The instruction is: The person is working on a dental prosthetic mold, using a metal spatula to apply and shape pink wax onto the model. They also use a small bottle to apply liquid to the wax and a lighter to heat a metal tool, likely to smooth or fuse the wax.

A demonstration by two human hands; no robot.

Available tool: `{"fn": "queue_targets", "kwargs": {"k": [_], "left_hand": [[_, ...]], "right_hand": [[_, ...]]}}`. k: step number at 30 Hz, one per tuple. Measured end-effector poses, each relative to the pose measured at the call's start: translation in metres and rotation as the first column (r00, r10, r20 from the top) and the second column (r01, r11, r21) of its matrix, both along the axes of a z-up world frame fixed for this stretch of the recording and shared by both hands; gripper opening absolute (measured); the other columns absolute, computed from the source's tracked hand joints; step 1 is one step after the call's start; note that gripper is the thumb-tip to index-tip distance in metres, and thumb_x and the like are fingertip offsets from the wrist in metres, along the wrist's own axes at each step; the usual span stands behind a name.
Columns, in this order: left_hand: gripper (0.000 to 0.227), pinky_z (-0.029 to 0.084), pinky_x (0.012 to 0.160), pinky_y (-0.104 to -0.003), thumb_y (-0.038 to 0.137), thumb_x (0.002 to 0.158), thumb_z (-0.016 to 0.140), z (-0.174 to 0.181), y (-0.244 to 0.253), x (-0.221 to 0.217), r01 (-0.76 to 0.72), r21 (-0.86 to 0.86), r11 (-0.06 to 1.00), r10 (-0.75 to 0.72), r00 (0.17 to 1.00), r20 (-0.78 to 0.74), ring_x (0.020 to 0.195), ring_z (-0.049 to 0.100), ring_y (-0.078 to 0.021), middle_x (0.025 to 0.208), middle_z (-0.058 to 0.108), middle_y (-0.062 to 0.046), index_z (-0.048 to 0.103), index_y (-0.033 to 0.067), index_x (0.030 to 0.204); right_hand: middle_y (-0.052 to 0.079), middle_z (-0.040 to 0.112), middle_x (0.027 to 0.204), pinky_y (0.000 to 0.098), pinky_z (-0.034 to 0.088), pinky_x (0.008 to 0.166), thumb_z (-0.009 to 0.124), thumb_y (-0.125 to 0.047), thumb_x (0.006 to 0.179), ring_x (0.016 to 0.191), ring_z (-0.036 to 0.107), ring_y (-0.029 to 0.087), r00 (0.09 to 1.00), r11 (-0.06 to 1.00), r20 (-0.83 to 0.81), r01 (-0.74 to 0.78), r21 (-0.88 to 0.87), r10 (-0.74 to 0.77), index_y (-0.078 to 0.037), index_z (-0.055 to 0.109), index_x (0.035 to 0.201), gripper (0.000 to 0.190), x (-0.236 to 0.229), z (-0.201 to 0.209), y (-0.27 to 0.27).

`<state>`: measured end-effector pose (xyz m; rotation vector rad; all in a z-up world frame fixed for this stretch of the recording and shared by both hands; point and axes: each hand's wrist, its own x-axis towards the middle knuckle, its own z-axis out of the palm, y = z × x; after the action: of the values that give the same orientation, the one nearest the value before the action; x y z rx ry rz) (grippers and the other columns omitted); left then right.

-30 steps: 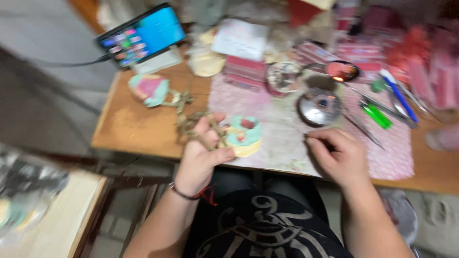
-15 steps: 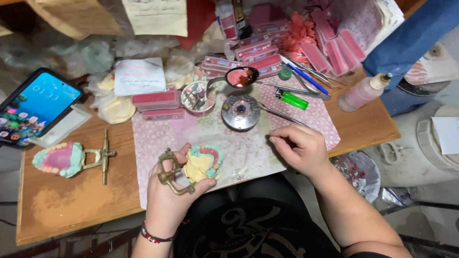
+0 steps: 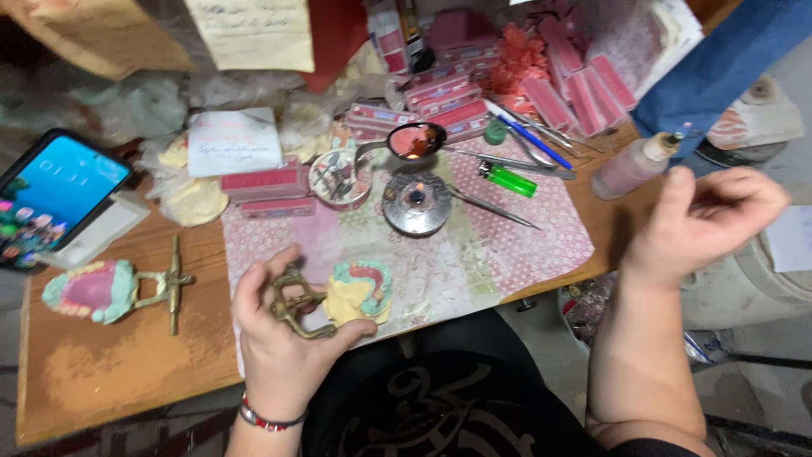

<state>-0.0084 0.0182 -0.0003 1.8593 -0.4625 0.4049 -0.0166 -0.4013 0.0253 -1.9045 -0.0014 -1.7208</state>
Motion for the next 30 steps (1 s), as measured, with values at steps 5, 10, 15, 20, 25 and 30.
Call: {"fn": "queue_targets", "kwargs": {"k": [5,10,15,20,25,30], "left_hand": [[0.078,0.064,0.073,-0.024,0.022,0.06,0.1,0.021,-0.005,0.006,-0.109,0.046,0.993,0.116,0.971,-0.209,0.086,0.078,-0.0149,0.136,0.066,-0.018,0.047,0.0062,0.115],[0.063,0.058,0.083,-0.028,0.016,0.067,0.093,0.021,-0.004,0.015,-0.11,-0.186,0.976,0.039,0.936,-0.351,0.092,0.076,-0.0161,0.137,0.065,-0.022,0.043,0.0149,0.106],[0.056,0.051,0.086,-0.028,0.023,0.075,0.089,0.015,-0.009,0.016,-0.04,-0.475,0.879,-0.12,0.946,-0.301,0.104,0.066,-0.0133,0.131,0.062,-0.027,0.045,0.0164,0.109],[0.062,0.058,0.066,-0.023,0.021,0.073,0.093,0.01,-0.008,0.017,-0.097,-0.518,0.85,-0.114,0.926,-0.361,0.072,0.062,-0.0108,0.133,0.063,-0.024,0.044,0.0115,0.109],[0.069,0.066,0.063,-0.027,0.021,0.071,0.097,0.005,-0.004,0.016,-0.129,-0.53,0.838,-0.111,0.912,-0.396,0.08,0.076,-0.0201,0.13,0.063,-0.026,0.044,0.0053,0.112],[0.069,0.065,0.063,-0.024,0.022,0.071,0.097,0.006,-0.003,0.016,-0.13,-0.518,0.846,-0.115,0.903,-0.415,0.079,0.074,-0.0162,0.129,0.063,-0.024,0.043,0.0064,0.111]], "right_hand": [[0.015,0.058,0.13,0.0348,0.05,0.088,0.083,-0.009,0.098,0.11,0.056,0.023,0.868,0.983,-0.489,0.009,0.184,0.083,-0.004,0.052,0.139,0.052,0.004,-0.062,-0.06],[0.015,0.065,0.116,0.037,0.051,0.079,0.098,-0.014,0.102,0.093,0.057,0.021,0.81,0.993,-0.587,0.056,0.102,0.015,0.0,0.057,0.128,0.051,-0.01,-0.057,-0.026],[0.018,0.059,0.128,0.0399,0.049,0.105,0.086,-0.032,0.081,0.118,0.059,0.028,0.728,0.912,-0.55,-0.308,0.27,0.408,0.0,0.051,0.13,0.068,-0.036,-0.028,0.083],[0.019,0.07,0.109,0.0423,0.054,0.097,0.099,-0.027,0.059,0.102,0.07,0.033,0.63,0.844,-0.588,-0.501,0.191,0.507,0.004,0.066,0.12,0.076,-0.04,-0.018,0.148],[0.016,0.074,0.089,0.0461,0.057,0.086,0.105,-0.024,0.052,0.082,0.073,0.033,0.59,0.805,-0.583,-0.554,0.212,0.559,0.001,0.074,0.116,0.076,-0.037,-0.002,0.169],[0.016,0.072,0.087,0.0477,0.056,0.081,0.103,-0.023,0.059,0.076,0.07,0.035,0.611,0.808,-0.588,-0.574,0.132,0.53,0.002,0.073,0.114,0.068,-0.038,0.007,0.172]]}}
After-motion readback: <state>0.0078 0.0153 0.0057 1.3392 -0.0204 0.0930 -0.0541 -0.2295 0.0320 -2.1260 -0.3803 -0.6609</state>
